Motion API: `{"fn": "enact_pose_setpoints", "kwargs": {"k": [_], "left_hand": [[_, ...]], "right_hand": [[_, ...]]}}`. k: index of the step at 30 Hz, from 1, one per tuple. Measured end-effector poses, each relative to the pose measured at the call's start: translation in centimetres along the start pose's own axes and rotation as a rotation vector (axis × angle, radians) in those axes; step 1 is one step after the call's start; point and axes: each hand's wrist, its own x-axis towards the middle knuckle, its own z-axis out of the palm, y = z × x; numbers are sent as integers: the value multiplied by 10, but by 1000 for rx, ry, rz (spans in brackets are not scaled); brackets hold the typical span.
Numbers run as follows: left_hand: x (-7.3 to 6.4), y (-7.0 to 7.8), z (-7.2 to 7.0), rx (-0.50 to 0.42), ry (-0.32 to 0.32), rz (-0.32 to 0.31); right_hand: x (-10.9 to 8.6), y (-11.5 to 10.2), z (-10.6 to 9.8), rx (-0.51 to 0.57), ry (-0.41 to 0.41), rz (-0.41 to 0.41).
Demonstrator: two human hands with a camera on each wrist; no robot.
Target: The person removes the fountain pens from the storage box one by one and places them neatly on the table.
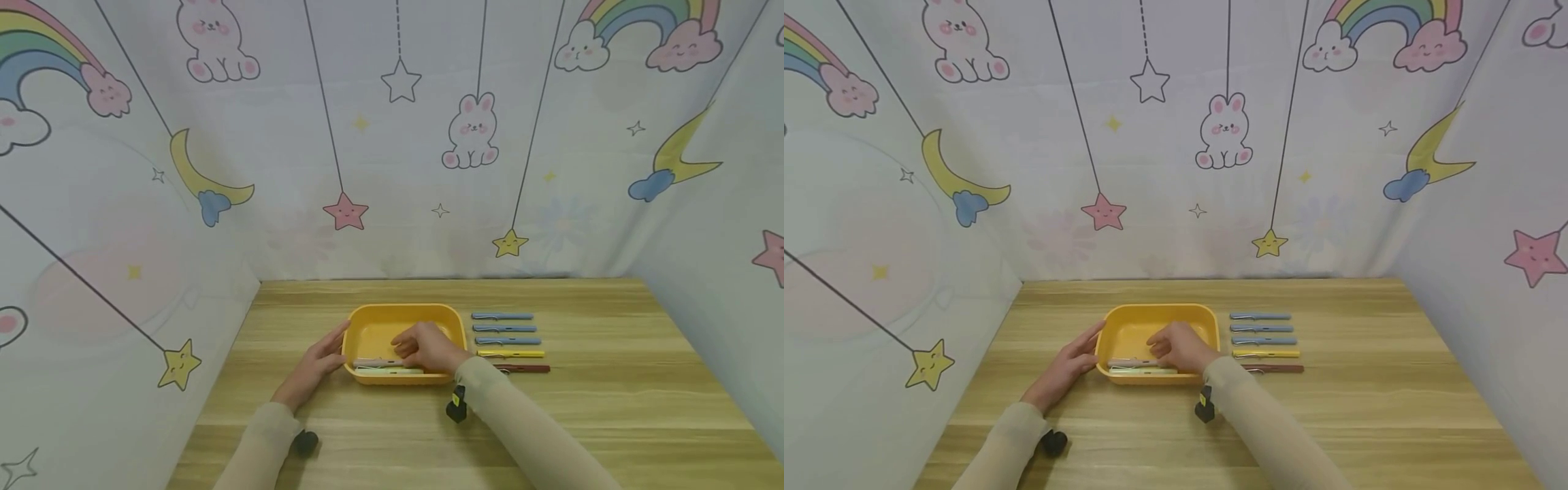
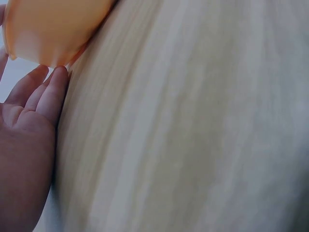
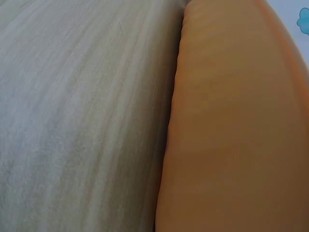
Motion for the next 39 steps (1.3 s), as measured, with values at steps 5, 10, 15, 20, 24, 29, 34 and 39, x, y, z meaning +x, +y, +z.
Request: {"fn": "enact_pose_setpoints", "kwargs": {"k": [5, 10, 15, 20, 24, 29, 34, 39], "left_hand": [[0, -1, 0, 1, 0, -3], [1, -1, 0, 3, -4, 4], [1, -1, 0, 4, -9, 9], [0, 1, -1, -1, -15, 13], [0, -1, -1, -7, -19, 18], [0, -2, -1, -6, -20, 20], [0, -1, -1, -8, -18, 20], [0, -2, -1, -18, -28, 36]], "right_hand": [[0, 0, 1, -31, -3, 3], [-1, 0, 1, -59, -15, -2], [-1, 0, 1, -80, -28, -12], [-1, 1, 1, -101, -27, -35], [0, 1, 2, -123, -19, -47], [0, 1, 2, -138, -15, -51], [-1, 1, 1, -143, -5, -47], [-1, 1, 1, -163, 19, -68]]}}
